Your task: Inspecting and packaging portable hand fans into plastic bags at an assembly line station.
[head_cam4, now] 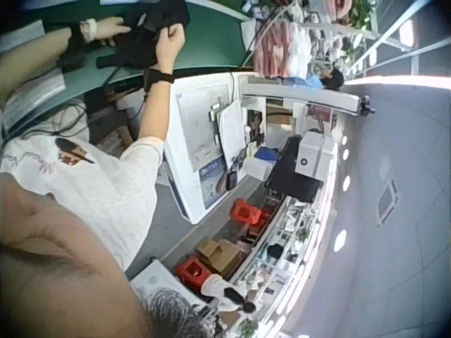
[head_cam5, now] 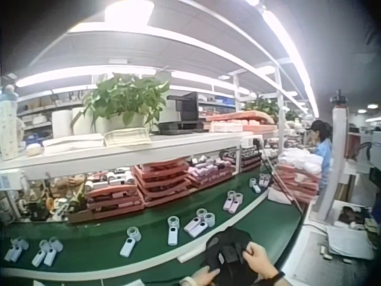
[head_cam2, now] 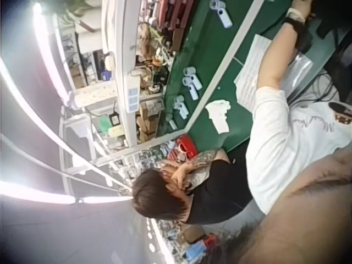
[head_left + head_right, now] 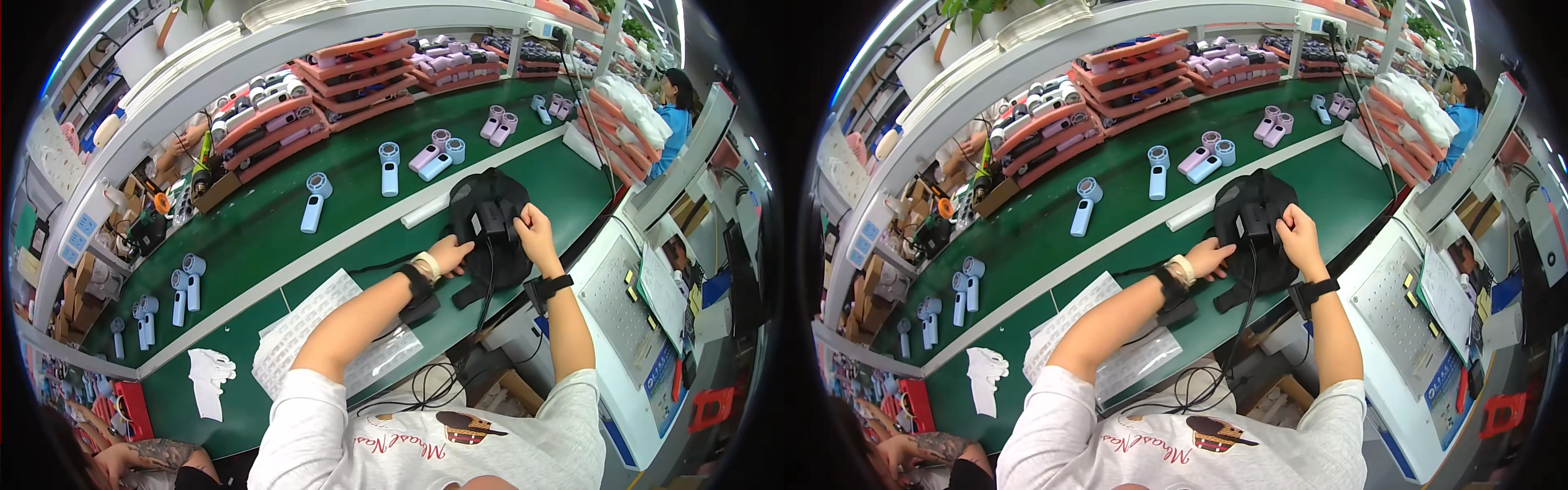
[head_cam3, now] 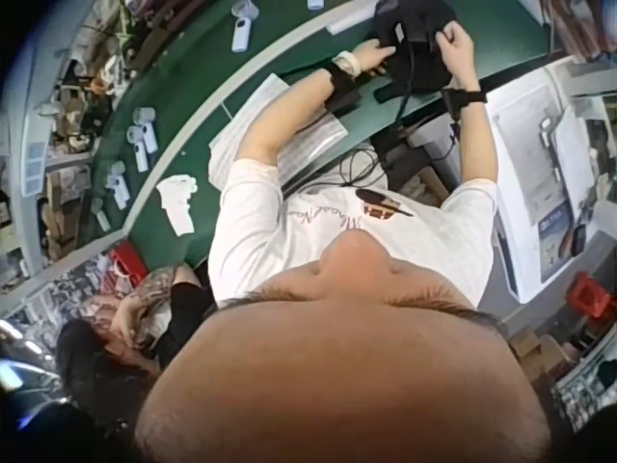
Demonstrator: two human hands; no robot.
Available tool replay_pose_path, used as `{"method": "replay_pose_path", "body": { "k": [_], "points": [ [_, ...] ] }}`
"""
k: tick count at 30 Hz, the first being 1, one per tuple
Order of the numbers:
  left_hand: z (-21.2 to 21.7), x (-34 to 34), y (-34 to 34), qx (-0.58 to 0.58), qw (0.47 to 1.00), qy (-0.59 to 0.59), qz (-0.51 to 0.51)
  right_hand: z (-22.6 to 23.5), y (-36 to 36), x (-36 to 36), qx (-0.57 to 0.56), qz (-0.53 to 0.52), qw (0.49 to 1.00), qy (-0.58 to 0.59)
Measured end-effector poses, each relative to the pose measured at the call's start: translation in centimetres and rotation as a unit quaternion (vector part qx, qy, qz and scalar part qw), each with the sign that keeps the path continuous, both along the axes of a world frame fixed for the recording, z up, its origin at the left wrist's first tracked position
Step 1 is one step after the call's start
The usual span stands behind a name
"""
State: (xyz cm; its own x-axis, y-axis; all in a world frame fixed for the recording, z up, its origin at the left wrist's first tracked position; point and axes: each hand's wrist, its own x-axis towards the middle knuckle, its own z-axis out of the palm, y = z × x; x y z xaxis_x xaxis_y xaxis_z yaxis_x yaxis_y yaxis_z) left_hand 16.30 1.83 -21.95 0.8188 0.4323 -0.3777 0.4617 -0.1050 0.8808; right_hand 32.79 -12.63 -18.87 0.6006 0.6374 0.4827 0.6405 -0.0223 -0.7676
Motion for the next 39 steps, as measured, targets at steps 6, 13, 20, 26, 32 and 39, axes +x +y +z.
{"method": "replay_pose_path", "body": {
  "k": [6,13,20,26,32,39],
  "points": [
    [-0.1,-1.5,-2.7,0.191,0.967,-0.121,-0.119,2.0,-0.2,-4.2,0.059,0.015,0.997,0.056],
    [3.4,-8.1,-1.8,0.262,0.946,-0.086,-0.171,-0.2,0.7,-7.0,-0.031,0.050,0.996,-0.074],
    [16.5,-24.6,2.9,0.254,0.947,-0.192,-0.041,2.0,0.6,-9.0,-0.223,0.029,0.935,-0.274],
    [10.6,-36.6,3.5,0.340,0.939,0.006,0.053,4.4,1.8,-13.1,-0.201,-0.092,0.901,-0.374],
    [6.9,-39.1,4.5,0.480,0.877,-0.009,0.010,4.9,4.4,-24.3,-0.134,0.346,0.880,-0.296],
    [14.3,-30.8,6.7,0.396,0.876,-0.268,0.064,-1.6,5.2,-40.5,-0.214,0.809,0.546,0.035]
  ]
}}
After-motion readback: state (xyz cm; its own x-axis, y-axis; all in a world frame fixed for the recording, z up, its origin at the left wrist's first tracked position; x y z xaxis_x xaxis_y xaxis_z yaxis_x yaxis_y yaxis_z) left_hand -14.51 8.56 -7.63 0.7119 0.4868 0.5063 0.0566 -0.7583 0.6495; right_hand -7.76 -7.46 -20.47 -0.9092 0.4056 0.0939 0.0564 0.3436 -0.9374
